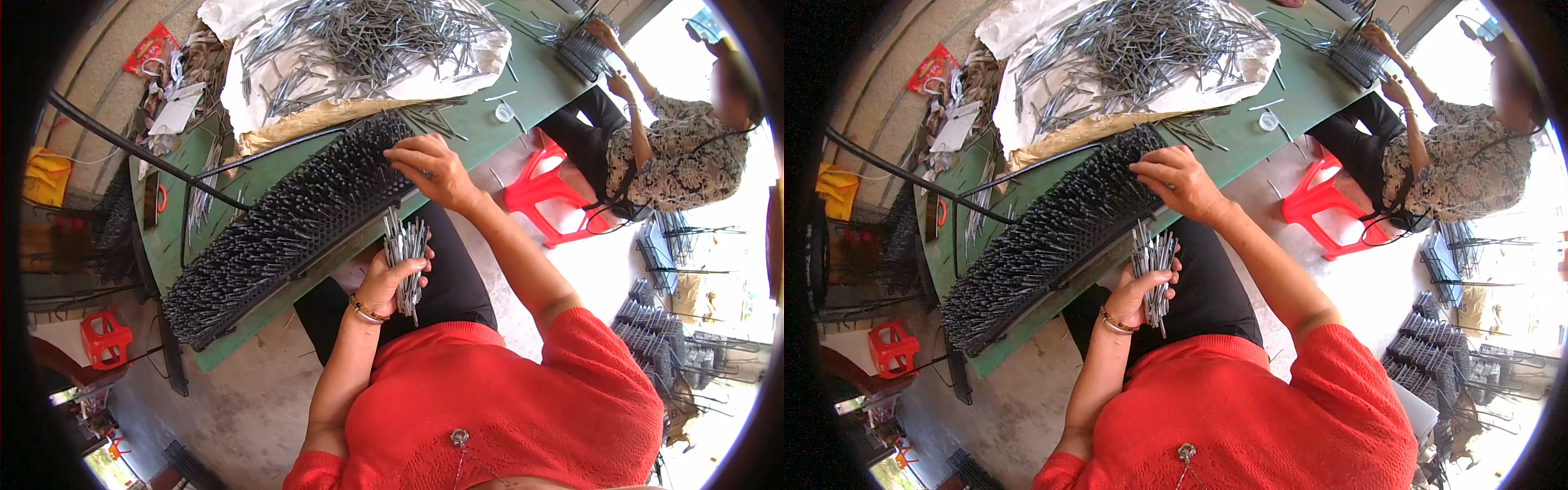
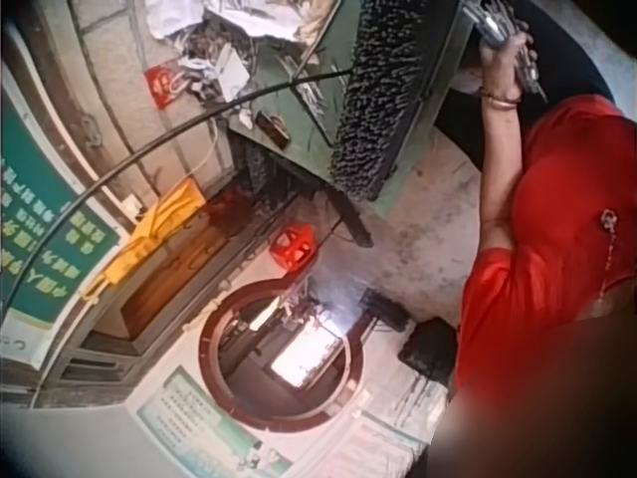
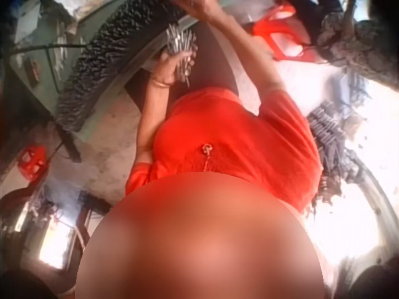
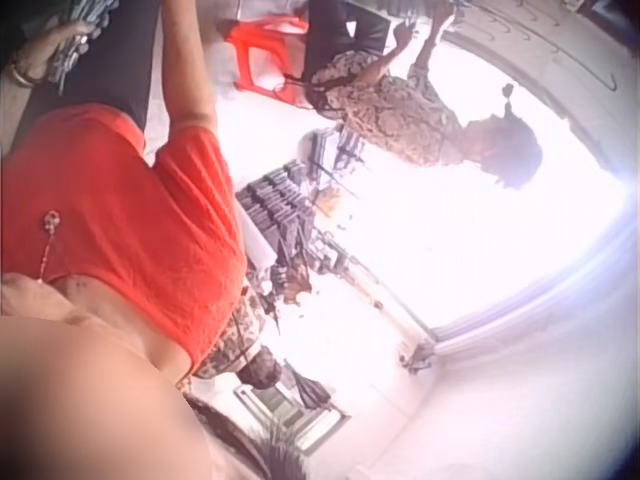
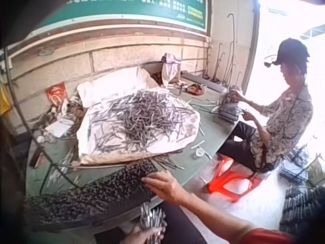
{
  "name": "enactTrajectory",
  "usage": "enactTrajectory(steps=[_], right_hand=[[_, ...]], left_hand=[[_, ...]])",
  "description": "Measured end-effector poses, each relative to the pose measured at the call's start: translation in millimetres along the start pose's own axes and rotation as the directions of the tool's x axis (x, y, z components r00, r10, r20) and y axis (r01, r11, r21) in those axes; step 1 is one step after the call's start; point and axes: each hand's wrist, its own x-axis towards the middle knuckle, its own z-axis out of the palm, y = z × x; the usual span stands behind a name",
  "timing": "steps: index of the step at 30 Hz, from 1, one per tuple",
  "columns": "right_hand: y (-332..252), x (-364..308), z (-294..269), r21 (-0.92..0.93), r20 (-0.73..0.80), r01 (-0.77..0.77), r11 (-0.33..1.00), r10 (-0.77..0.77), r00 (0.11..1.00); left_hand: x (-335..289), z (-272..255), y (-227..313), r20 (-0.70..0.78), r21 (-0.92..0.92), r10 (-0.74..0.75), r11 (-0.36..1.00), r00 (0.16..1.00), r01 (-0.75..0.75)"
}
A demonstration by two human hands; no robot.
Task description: Manually inserting individual metal spikes into a black plastic base plate on a workbench.
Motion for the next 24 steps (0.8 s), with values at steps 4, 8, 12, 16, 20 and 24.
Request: enactTrajectory(steps=[4, 8, 12, 16, 20, 24], right_hand=[[-6.4, 1.5, -2.8, -0.087, 0.076, 0.104, 0.991, -0.097, 0.992], [-13.6, 1.3, -8.9, -0.154, -0.011, 0.025, 0.988, -0.027, 1.0], [-32.3, -2.0, -18.2, 0.139, -0.073, -0.302, 0.943, 0.314, 0.947], [-44.6, -8.5, -28.0, 0.384, 0.492, -0.671, 0.634, 0.474, 0.73], [-38.8, -21.0, -30.8, 0.465, 0.596, -0.797, 0.386, 0.529, 0.604], [-39.4, -27.9, -30.9, 0.543, 0.415, -0.729, 0.417, 0.622, 0.664]], left_hand=[[-0.2, 2.3, -0.9, 0.01, 0.022, -0.008, 1.0, 1.0, 0.008], [-0.8, 5.8, 4.2, -0.005, 0.037, -0.008, 0.999, 1.0, 0.008], [-2.6, 8.2, 13.9, -0.005, 0.012, 0.045, 0.999, 0.999, -0.045], [-0.8, 12.8, 20.8, 0.089, 0.15, 0.067, 0.985, 0.994, -0.08], [-0.2, 19.7, 17.3, 0.103, 0.203, 0.023, 0.978, 0.994, -0.044], [5.3, 19.9, 10.7, 0.072, 0.199, -0.019, 0.98, 0.997, 0.005]])
